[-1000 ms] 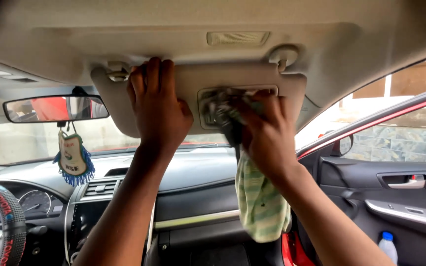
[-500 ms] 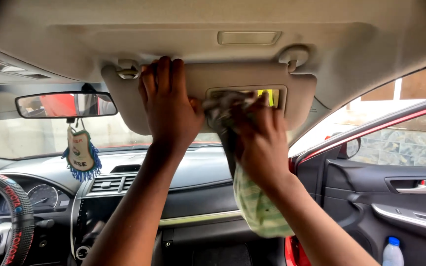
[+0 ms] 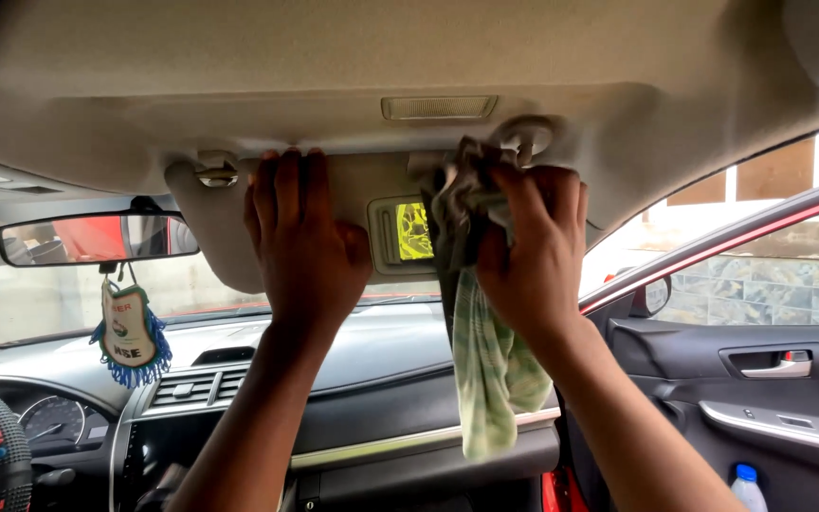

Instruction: Cleaning the car dashboard, glove box, and sun visor mirror with a cloth.

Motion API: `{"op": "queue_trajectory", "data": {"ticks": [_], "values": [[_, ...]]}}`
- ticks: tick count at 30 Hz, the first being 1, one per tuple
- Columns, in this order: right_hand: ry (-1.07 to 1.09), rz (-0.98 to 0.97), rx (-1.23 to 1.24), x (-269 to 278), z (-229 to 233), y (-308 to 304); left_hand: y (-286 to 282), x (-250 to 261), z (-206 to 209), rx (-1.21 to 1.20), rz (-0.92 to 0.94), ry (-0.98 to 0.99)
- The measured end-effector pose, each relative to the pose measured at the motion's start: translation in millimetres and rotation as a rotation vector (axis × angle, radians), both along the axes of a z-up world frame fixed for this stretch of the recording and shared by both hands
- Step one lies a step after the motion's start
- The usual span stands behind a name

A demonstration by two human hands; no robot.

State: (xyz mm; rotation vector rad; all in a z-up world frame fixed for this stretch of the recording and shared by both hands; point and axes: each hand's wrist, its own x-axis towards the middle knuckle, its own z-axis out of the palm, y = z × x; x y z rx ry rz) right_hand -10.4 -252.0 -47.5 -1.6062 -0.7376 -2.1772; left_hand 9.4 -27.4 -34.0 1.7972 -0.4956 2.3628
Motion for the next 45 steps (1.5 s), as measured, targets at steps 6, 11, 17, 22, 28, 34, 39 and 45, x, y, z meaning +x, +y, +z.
{"op": "queue_trajectory", "data": {"ticks": [6,11,17,22,28,34,39,45], "values": [[0.086,0.243,-0.062,-19,17,9,-30,-22,-58,-0.025,-0.609,0.331],[0.086,0.308,-0.009,-31,18,21,-59,-46,-78,-0.069,-1.323,1.038],[0.509,0.833,-0.574,-35,6,-25,-2,13,-77,-0.629,-1.671,1.066],[0.911,1.062,-0.305,-30,-18,-12,13,3,-72,-0.714,-1.943,0.931],[0.478,0.584,-0.266,-48,-40,18,4,23,-81,-0.282,-1.660,1.088],[0.250,-0.077,0.124,-18,-34,18,5,-5,-43,-0.045,-0.956,0.811],[0.102,-0.157,-0.193,-13,-26,49,-14,-23,-33,-0.063,-0.458,0.505],[0.102,-0.214,0.014,-5,-28,23,-16,-20,-31,-0.126,-0.507,0.585]]}}
